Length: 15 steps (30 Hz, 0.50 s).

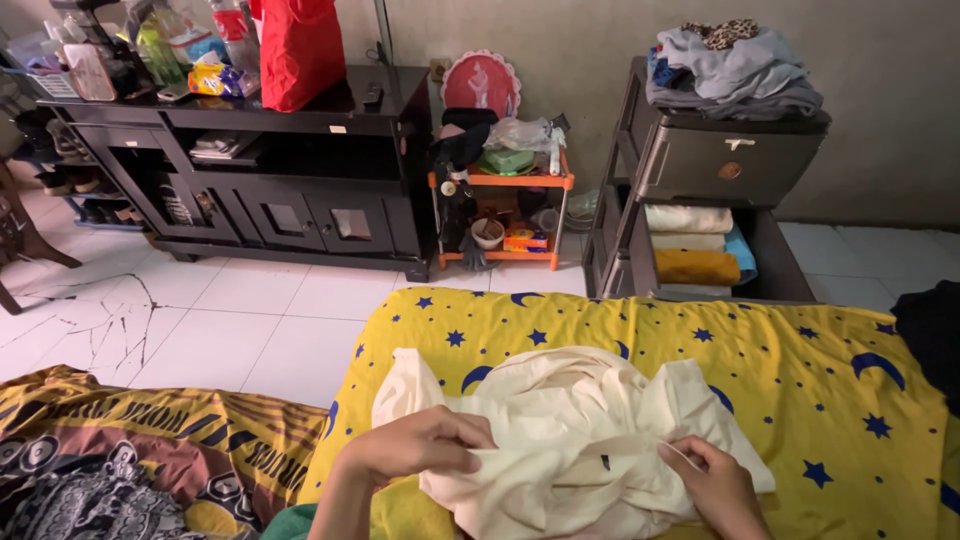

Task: Folding a beige t-shirt neatly and placing it into a storage drawer.

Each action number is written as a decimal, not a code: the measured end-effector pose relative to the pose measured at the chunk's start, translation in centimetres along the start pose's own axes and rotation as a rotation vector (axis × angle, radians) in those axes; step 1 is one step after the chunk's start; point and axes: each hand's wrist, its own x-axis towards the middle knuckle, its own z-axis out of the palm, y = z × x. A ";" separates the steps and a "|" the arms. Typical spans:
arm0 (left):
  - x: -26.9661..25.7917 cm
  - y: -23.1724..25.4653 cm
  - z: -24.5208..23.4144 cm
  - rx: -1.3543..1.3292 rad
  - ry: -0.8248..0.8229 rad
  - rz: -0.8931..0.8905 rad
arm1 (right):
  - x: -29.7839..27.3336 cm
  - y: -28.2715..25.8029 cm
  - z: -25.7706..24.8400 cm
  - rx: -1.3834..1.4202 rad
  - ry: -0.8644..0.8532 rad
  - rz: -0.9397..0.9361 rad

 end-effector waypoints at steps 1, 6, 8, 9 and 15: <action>0.4 -0.1 0.1 0.000 0.000 -0.001 | 0.4 0.4 0.1 0.000 -0.001 0.001; 1.6 -1.9 -0.7 0.540 0.449 -0.388 | 1.8 1.2 -0.2 -0.120 -0.012 -0.018; 1.5 -0.9 -0.3 0.482 0.533 -0.336 | 0.4 -0.4 -2.2 -0.056 -0.113 -0.055; 1.4 -0.3 -0.1 0.424 0.615 -0.281 | -0.4 -1.3 -3.2 0.009 -0.213 -0.092; 3.3 4.6 -0.6 0.316 0.837 -0.104 | -1.0 -5.5 -11.4 0.161 -0.062 -0.116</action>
